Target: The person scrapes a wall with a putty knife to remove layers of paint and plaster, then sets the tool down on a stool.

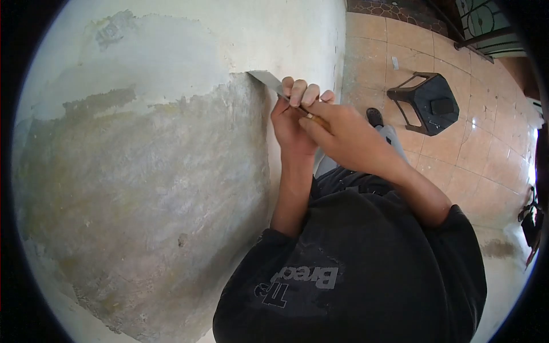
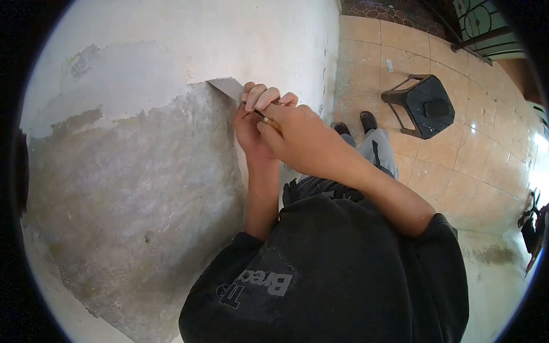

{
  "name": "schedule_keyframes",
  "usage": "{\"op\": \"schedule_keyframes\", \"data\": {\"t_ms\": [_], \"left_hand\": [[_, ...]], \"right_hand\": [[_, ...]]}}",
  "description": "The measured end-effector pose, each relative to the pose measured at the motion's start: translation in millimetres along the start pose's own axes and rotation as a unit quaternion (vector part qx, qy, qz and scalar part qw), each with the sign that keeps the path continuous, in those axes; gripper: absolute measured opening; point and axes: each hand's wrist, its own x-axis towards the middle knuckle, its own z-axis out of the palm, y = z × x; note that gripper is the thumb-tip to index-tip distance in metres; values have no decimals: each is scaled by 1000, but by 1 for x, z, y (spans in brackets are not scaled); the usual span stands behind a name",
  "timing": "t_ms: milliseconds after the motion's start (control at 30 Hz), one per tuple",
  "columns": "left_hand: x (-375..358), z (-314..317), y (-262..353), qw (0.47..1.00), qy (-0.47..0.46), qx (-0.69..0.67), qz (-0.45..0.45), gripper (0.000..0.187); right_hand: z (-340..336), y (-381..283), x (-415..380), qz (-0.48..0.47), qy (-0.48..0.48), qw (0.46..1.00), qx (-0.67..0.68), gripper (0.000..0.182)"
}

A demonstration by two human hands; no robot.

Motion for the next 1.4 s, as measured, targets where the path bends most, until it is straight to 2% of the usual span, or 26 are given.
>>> {"op": "schedule_keyframes", "data": {"t_ms": [100, 167, 267, 300, 333, 400, 467, 533, 667, 733, 867, 967, 1033, 1067, 1167, 1200, 1267, 1333, 1400], "left_hand": [[9, -6, 7, 999, -39, -5, -12, 16], [5, -15, 9, 998, -57, 2, -10, 15], [3, 1, 2, 1000, 7, 1, -14, 17], [-3, 2, 4, 999, -49, 7, -22, 19], [1, -3, 7, 998, -50, 5, -24, 19], [3, -7, 12, 997, -74, 3, -10, 19], [-1, -2, 7, 999, -49, 2, -10, 19], [4, 2, 3, 997, -77, 13, -6, 21], [-8, 5, 2, 997, -78, 5, 2, 23], [-10, 7, 4, 997, -62, 50, -5, 24], [-17, 1, 5, 995, -76, 59, -7, 25], [-21, -2, 0, 996, -64, 66, 2, 28], [-24, -10, -5, 995, -74, 62, -31, 29], [-26, -12, -7, 995, -76, 60, -32, 29], [-37, -21, -13, 991, -67, 105, -45, 45], [-42, -16, -15, 991, -68, 105, -45, 45], [-51, -3, -19, 974, 49, 221, 7, 51], [-53, 1, -17, 962, 43, 269, 21, 50], [-53, 2, -17, 906, 103, 405, 67, 44]], "right_hand": [[3, 7, 8, -70, 29, 997, -5, 23], [4, 13, 9, -53, 14, 998, -8, 23], [8, 5, -6, -23, -3, 1000, -14, 23], [3, 2, -1, -25, 3, 999, -36, 23], [5, 2, 2, -24, 5, 999, -38, 23], [15, 3, 7, -82, 44, 996, 8, 24], [12, 1, 2, -74, 50, 996, 16, 23], [2, -12, 1, -24, 33, 999, -15, 18], [2, -14, -7, -52, 20, 998, -39, 20], [0, -17, -11, -4, -17, 1000, 22, 23], [0, -6, -33, -39, -4, 997, 67, 29], [-3, 7, -47, -7, -12, 995, 94, 33], [-6, 15, -51, 97, -59, 987, 113, 37], [-7, 13, -51, 97, -57, 987, 111, 37], [-11, 6, -49, 112, -21, 992, 58, 38], [-10, 5, -47, 111, -8, 993, 46, 37], [-5, 6, -44, 108, 6, 994, 34, 36], [4, 11, -43, 46, 26, 998, 40, 33], [12, 20, -41, 17, 27, 998, 46, 31]]}}
